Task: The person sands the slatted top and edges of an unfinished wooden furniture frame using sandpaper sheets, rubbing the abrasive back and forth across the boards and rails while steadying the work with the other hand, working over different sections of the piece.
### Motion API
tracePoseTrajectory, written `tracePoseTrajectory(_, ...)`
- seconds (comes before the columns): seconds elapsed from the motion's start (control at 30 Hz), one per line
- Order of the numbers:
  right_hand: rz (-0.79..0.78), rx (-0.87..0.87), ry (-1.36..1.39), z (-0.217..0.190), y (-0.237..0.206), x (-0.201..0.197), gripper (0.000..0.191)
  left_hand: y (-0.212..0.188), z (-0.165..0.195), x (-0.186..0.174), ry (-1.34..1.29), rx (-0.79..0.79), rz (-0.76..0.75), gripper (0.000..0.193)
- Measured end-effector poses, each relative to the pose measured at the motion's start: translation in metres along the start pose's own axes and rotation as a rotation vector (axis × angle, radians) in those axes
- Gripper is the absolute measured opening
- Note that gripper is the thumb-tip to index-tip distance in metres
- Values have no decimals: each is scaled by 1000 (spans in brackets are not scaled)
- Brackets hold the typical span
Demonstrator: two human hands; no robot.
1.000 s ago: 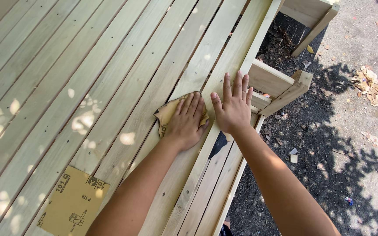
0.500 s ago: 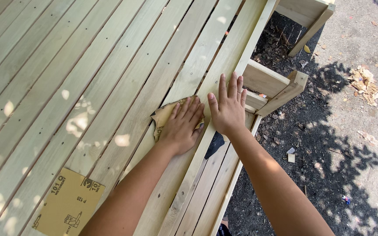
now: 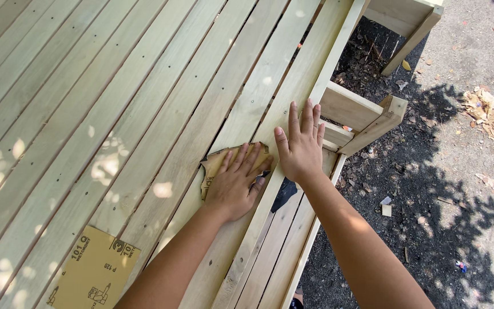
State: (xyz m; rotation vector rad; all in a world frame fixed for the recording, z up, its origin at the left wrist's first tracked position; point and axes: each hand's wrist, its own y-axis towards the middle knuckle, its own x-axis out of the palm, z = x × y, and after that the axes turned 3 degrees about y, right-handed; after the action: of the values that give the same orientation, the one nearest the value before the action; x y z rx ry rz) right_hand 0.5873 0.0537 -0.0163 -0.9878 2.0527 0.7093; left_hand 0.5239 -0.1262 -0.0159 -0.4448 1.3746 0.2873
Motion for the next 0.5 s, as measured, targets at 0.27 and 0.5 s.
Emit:
tracePoseTrajectory(0.27, -4, 8, 19, 4, 4, 0, 76, 122, 4, -12, 6, -17, 233, 73)
tracePoseTrajectory(0.5, -6, -1, -2, 2, -1, 2, 74, -19, -5, 10, -79, 91, 82, 66)
